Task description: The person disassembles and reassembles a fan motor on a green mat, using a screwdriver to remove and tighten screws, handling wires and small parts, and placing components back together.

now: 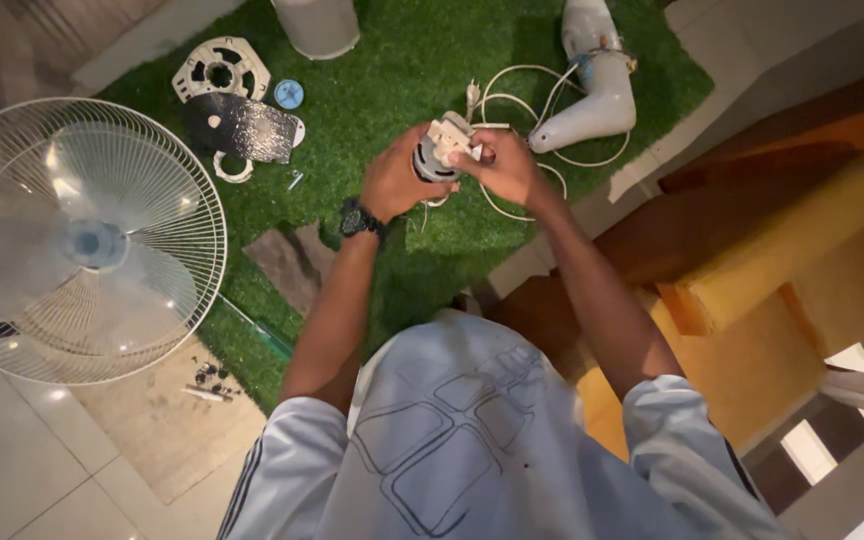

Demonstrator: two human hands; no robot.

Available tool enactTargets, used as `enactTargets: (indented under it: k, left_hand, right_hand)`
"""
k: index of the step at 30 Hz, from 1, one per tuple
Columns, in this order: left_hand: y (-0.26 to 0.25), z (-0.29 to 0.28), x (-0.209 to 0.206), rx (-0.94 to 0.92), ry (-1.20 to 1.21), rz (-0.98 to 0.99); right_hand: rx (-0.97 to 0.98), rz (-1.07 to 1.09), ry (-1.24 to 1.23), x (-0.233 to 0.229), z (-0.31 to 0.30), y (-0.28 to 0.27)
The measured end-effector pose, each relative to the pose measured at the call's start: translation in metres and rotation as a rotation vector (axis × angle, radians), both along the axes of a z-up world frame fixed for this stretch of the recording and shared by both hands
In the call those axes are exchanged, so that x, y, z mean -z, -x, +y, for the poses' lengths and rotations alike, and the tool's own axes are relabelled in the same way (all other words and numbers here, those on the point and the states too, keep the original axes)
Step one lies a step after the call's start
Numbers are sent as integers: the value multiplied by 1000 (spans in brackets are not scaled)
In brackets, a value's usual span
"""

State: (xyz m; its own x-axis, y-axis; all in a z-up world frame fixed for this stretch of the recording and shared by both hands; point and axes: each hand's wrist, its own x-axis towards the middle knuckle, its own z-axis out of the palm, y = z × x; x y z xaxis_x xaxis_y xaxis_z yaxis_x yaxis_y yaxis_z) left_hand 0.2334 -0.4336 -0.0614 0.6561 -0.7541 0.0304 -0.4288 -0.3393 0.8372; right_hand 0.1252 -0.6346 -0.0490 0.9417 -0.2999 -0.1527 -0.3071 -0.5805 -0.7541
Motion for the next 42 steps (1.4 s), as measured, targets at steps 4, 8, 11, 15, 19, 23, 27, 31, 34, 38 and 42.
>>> enactTargets:
  k: [4,8,11,15,19,23,27,31,34,38,42]
  left_hand:
    - [2,-1,-8,69,97,-7]
    - [7,2,-14,141,143,-59]
    - [7,2,-16,160,72,-109]
    - [9,7,-10,188,107,-158]
    - [6,9,-4,150,73,-112]
    - [7,17,3,108,91,-76]
    - [6,22,4,57,117,-67]
    - [6,29,3,25,214,-86]
    - [6,29,2,5,202,-66]
    - [6,31,2,-4,214,-68]
    - [7,33,4,-29,215,-83]
  right_hand:
    - [-46,3,-15,0,-4,5]
    - [-44,-55,-55,4,-2,12]
    - [-6,-35,-72,3,0,11]
    - [-64,-15,-147,5,1,18]
    - [105,90,-509,11,-9,34]
    - [257,57,-823,27,-9,62]
    - [394,140,-814,34,-3,74]
    - [415,81,-896,36,3,74]
    - [437,9,-905,41,6,71]
    - [406,-109,-993,49,17,64]
    - [415,-78,-1027,44,24,56]
